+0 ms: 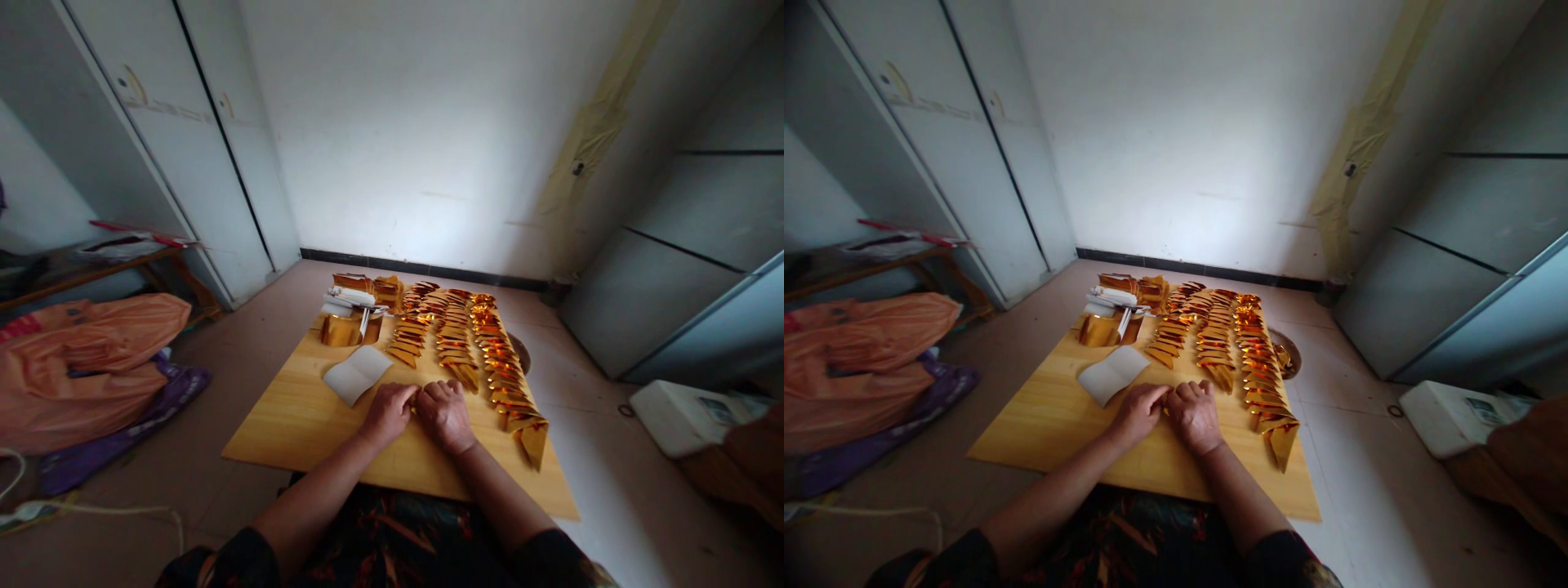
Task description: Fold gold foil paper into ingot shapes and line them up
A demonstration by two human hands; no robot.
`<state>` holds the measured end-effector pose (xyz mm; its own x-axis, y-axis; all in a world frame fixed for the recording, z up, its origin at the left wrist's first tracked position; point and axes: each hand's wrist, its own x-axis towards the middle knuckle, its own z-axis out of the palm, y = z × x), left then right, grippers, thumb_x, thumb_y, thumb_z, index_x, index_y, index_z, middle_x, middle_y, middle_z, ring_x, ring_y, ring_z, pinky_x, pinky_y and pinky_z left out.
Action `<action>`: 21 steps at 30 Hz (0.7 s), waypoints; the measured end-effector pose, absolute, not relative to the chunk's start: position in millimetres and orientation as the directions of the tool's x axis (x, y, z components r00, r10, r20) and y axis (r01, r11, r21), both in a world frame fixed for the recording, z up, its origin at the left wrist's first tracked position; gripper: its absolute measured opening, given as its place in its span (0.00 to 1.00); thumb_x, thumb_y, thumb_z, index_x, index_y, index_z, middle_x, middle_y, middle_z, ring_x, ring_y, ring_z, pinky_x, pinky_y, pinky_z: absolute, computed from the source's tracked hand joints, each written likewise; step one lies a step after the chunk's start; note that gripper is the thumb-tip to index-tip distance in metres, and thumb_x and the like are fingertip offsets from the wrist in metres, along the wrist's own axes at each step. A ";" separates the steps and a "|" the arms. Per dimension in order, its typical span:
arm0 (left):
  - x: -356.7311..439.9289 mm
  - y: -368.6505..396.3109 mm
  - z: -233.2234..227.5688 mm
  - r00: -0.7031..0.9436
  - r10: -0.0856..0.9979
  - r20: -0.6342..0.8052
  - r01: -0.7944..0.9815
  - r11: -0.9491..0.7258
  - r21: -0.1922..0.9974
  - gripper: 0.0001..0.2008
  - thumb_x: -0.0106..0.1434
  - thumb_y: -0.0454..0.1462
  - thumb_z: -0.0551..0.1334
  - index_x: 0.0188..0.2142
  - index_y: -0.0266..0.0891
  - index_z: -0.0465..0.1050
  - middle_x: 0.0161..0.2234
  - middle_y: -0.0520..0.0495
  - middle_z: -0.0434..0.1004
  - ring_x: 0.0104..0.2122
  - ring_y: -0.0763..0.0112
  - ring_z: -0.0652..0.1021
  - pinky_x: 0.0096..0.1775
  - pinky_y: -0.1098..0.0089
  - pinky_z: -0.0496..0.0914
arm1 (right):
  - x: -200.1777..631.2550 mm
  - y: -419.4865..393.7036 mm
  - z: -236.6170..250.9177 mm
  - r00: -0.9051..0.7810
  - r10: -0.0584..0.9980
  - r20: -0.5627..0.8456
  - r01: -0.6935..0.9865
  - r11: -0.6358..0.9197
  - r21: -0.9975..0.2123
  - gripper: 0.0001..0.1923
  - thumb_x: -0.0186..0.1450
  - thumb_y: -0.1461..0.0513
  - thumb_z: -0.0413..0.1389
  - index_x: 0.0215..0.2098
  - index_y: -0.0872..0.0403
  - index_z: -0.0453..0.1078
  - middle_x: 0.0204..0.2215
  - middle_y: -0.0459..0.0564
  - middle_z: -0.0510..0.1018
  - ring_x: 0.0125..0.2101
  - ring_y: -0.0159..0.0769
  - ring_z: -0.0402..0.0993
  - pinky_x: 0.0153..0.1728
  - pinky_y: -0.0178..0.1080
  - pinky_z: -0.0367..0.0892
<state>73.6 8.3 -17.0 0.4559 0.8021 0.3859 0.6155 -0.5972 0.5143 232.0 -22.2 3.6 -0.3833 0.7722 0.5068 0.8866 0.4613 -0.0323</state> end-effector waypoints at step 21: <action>75.9 16.7 -6.8 0.222 0.938 0.267 0.597 -0.347 0.723 0.28 0.53 0.26 0.56 0.54 0.40 0.67 0.27 0.53 0.72 0.28 0.74 0.72 0.35 0.73 0.67 | 246.1 -25.9 1.6 -0.253 0.804 0.538 0.910 0.386 -0.150 0.11 0.64 0.63 0.52 0.24 0.54 0.67 0.24 0.46 0.71 0.28 0.32 0.64 0.34 0.38 0.50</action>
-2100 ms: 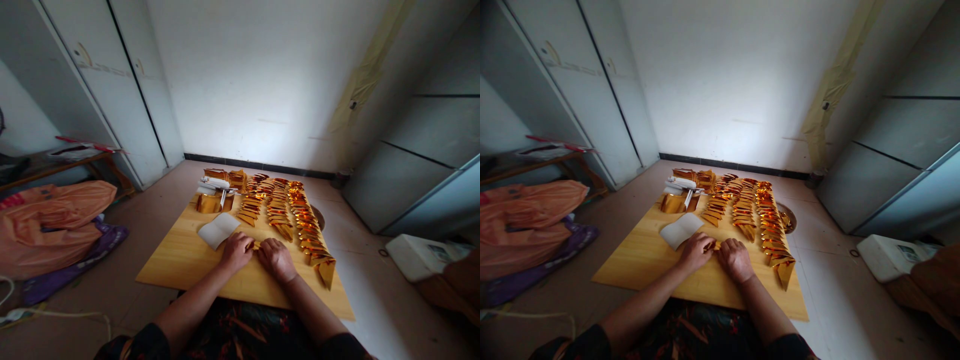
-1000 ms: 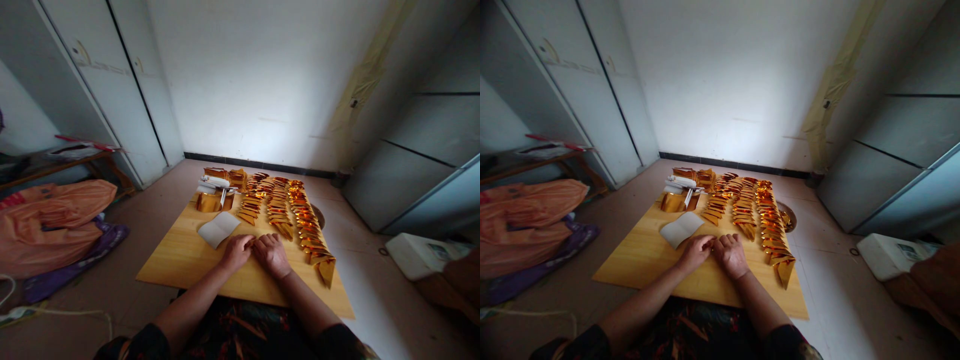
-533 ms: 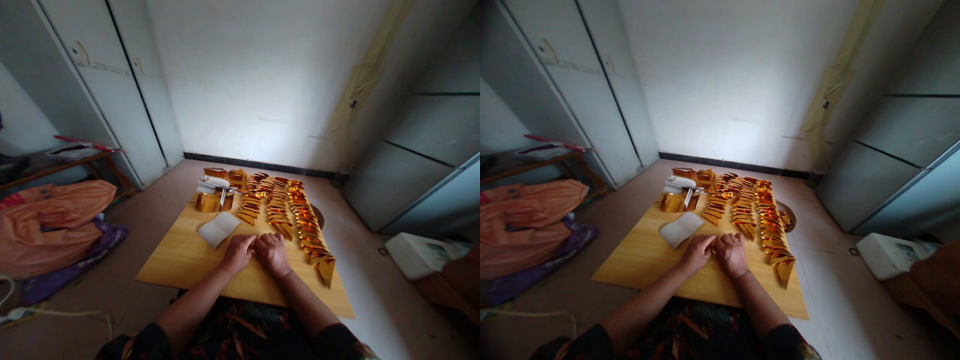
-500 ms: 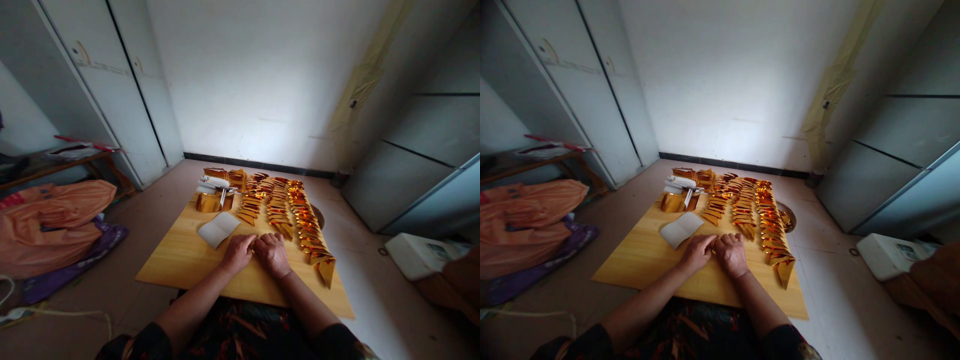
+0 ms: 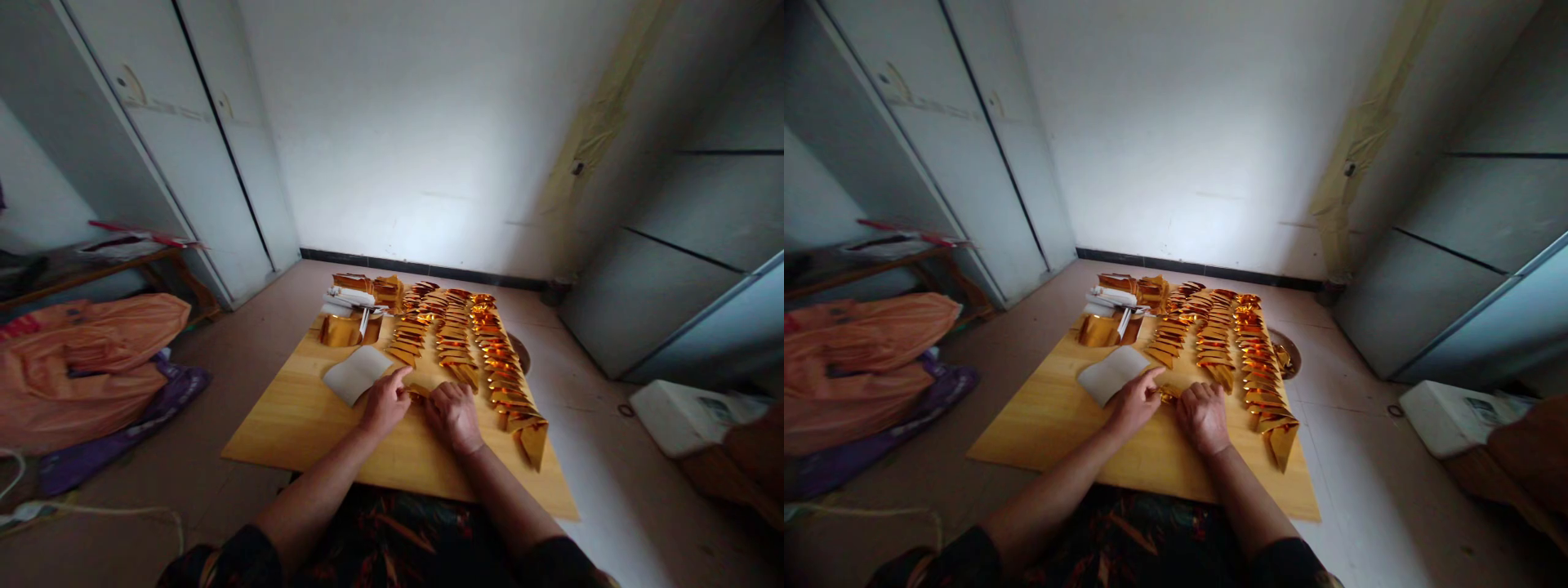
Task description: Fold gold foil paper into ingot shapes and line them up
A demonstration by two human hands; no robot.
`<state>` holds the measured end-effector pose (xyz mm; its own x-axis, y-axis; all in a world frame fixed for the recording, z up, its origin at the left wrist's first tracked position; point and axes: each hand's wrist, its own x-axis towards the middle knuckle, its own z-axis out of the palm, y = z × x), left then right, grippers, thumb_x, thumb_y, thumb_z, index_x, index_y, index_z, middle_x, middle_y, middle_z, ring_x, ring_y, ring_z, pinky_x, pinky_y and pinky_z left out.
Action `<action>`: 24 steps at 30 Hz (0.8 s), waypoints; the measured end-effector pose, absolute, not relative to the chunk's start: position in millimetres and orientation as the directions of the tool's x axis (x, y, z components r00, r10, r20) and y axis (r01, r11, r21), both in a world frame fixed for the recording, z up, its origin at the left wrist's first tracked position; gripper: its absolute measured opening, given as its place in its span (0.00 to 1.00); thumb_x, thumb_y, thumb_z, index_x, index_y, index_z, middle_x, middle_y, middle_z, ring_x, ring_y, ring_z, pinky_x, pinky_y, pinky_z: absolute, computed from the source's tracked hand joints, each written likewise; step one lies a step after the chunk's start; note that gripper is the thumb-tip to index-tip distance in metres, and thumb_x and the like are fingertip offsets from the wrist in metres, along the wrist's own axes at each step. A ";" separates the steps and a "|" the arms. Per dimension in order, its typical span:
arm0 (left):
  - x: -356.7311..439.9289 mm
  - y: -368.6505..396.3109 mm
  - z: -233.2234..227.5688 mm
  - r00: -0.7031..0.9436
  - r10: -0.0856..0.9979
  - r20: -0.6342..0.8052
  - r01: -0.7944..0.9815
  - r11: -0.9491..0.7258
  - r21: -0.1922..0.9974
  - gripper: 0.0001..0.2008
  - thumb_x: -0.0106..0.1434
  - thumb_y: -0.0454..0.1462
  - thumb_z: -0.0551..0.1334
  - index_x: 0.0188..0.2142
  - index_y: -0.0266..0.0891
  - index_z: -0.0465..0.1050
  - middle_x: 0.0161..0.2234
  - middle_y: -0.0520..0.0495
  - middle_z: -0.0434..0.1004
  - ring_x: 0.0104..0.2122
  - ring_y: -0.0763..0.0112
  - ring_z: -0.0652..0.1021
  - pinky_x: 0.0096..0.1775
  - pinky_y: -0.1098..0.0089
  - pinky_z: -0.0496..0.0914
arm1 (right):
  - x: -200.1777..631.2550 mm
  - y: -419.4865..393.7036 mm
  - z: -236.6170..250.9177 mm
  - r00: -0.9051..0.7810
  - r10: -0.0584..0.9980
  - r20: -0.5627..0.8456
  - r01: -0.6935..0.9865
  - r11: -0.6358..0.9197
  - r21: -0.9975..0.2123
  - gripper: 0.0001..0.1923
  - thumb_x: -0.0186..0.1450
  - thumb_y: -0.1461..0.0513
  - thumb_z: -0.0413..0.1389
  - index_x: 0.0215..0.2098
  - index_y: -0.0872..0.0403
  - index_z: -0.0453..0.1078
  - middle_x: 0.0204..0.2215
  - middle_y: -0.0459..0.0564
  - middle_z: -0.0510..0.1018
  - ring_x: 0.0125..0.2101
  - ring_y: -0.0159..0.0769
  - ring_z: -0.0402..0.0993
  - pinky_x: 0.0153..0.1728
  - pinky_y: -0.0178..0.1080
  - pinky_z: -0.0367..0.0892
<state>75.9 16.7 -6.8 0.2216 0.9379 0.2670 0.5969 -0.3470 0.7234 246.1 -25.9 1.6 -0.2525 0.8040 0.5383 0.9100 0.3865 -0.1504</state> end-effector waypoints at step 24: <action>84.5 8.5 -7.5 0.200 0.964 0.177 0.354 -0.240 0.904 0.41 0.52 0.27 0.57 0.65 0.40 0.46 0.17 0.63 0.58 0.18 0.79 0.62 0.25 0.77 0.57 | 237.9 -16.8 -7.2 -0.022 0.847 0.531 0.837 0.306 -0.454 0.13 0.65 0.62 0.50 0.23 0.54 0.68 0.23 0.47 0.74 0.25 0.31 0.68 0.30 0.35 0.55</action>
